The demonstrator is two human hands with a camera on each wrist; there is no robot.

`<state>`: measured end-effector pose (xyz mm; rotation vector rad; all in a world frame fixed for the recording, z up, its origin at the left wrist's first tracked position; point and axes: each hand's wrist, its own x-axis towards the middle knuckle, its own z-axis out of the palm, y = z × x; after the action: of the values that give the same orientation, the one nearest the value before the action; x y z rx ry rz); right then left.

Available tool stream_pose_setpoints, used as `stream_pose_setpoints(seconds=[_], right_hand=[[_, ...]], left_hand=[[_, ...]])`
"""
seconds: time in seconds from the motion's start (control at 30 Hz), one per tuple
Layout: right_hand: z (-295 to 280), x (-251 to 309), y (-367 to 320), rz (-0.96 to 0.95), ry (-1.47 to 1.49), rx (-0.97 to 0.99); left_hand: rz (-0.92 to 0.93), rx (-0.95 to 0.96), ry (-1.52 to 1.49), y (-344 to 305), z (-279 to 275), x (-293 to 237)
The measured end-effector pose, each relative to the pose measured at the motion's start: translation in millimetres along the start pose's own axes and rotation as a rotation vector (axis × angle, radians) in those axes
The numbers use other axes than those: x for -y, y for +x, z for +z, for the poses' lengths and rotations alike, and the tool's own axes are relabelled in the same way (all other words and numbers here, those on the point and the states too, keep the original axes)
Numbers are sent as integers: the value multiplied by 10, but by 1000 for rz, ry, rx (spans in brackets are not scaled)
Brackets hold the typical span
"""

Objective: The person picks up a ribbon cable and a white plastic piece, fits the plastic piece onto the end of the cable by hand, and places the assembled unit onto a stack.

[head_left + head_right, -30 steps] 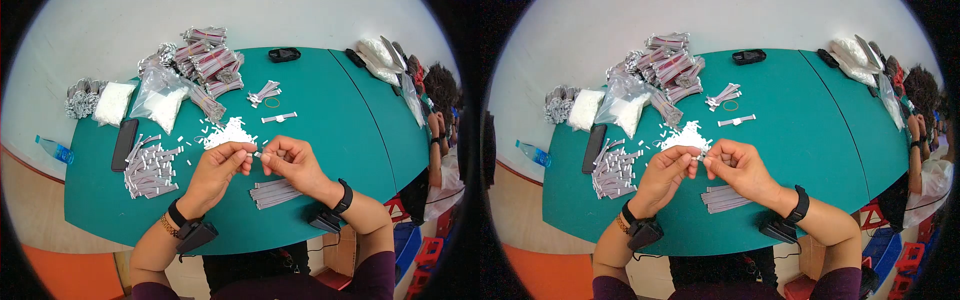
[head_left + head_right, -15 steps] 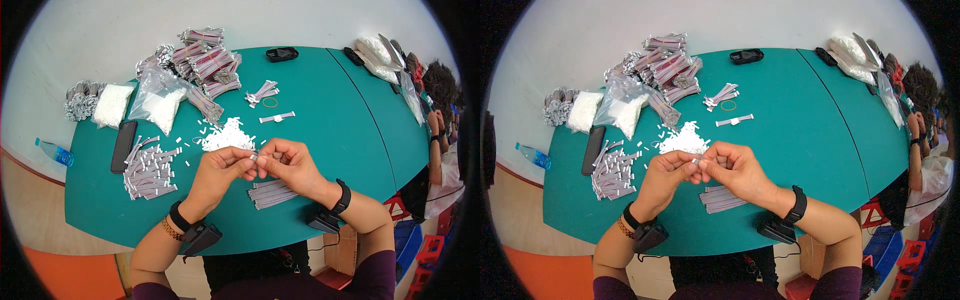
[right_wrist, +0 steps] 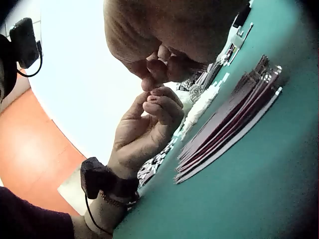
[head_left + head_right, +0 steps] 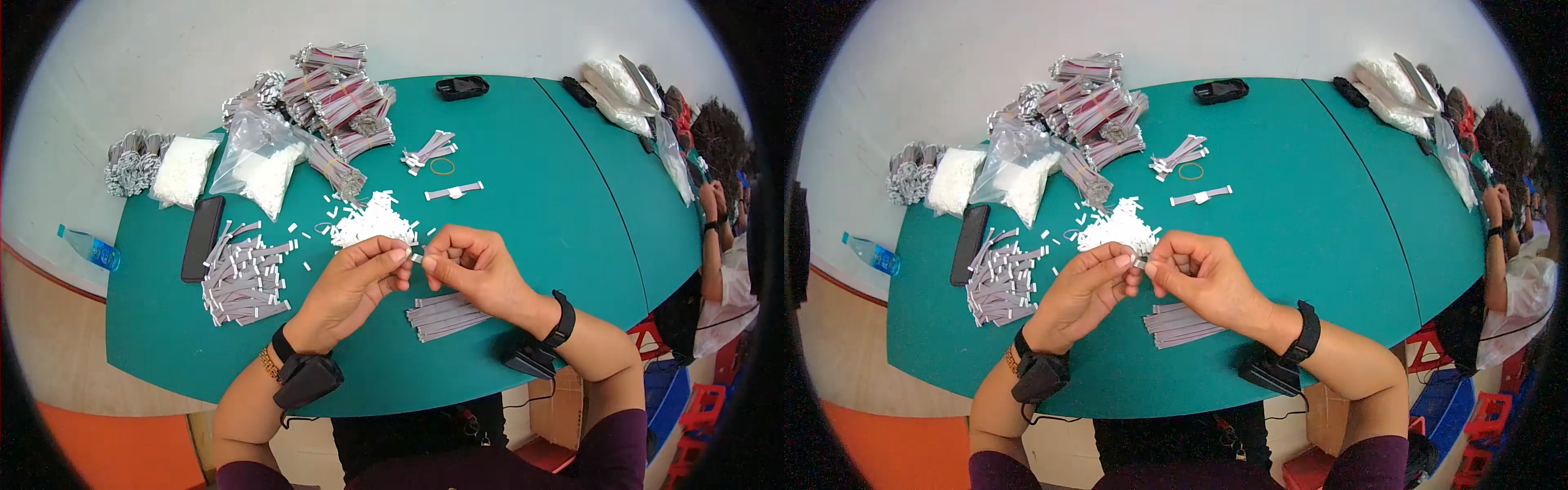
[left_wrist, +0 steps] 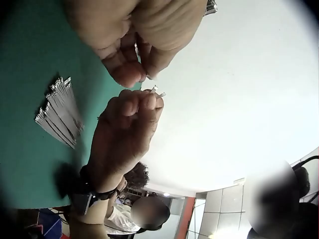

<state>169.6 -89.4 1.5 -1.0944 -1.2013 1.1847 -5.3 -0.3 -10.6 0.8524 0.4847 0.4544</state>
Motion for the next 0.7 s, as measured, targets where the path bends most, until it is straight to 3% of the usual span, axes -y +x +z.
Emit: stream_pose_setpoints(seconds=[0.7], right_hand=[[3, -46, -7, 9, -30, 24]], left_hand=[[35, 71, 15, -18, 32, 3]])
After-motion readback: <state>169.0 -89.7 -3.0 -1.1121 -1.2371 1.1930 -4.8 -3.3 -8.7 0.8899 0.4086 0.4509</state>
